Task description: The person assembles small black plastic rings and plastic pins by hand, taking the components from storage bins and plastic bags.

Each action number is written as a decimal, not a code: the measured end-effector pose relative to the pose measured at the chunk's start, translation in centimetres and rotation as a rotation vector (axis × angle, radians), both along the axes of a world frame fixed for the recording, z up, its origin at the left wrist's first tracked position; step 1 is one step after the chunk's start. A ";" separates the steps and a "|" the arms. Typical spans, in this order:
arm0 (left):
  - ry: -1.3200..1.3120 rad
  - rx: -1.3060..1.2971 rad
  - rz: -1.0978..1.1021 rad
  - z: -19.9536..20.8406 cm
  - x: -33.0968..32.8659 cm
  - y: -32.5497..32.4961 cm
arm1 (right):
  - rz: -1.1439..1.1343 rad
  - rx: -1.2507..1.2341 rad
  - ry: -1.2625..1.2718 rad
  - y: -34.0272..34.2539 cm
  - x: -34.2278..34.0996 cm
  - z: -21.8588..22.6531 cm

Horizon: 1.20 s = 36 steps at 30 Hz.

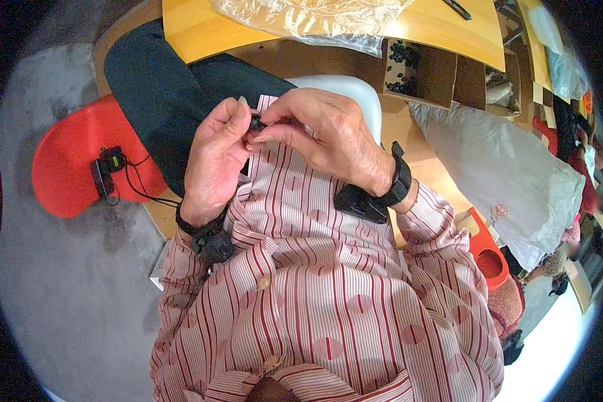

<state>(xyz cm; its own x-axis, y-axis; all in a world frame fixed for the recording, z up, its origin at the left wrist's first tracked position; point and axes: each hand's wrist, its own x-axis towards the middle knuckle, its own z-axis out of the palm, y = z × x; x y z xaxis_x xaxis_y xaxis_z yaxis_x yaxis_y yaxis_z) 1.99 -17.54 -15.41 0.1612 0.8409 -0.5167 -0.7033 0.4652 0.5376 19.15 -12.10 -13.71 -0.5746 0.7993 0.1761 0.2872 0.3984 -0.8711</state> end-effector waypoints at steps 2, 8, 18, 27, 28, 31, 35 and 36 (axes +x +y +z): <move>-0.019 0.003 0.006 0.0 -0.2 0.0 | 0.029 0.036 0.004 0.2 0.0 -0.1; 0.040 0.012 -0.021 0.4 -0.3 0.2 | 0.040 0.027 0.032 0.2 -0.5 -0.5; 0.153 0.124 -0.060 -1.2 -0.6 -0.3 | 0.000 -0.773 0.440 -0.4 -0.7 -2.3; 0.200 0.204 -0.110 -1.8 0.0 -0.1 | -0.038 -1.115 0.505 -0.1 0.0 -2.8; 0.207 0.206 -0.106 -1.9 0.0 -0.1 | -0.039 -1.116 0.506 -0.1 0.1 -2.9; 0.192 0.213 -0.106 -2.2 0.3 0.0 | -0.002 -1.155 0.534 0.0 0.6 -3.1; 0.156 0.182 -0.057 -2.4 0.8 0.2 | -0.009 -1.197 0.548 0.1 1.0 -3.2; 0.126 0.168 -0.061 -2.5 0.9 0.2 | -0.014 -1.209 0.552 0.1 1.1 -3.2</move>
<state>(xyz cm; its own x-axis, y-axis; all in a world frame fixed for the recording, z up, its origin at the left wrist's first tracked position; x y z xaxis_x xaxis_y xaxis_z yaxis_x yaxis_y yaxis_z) 2.85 -17.31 -17.94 0.1581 0.9076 -0.3890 -0.5989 0.4013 0.6930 20.26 -11.99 -16.94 -0.6486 0.6222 -0.4384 -0.2187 -0.7040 -0.6756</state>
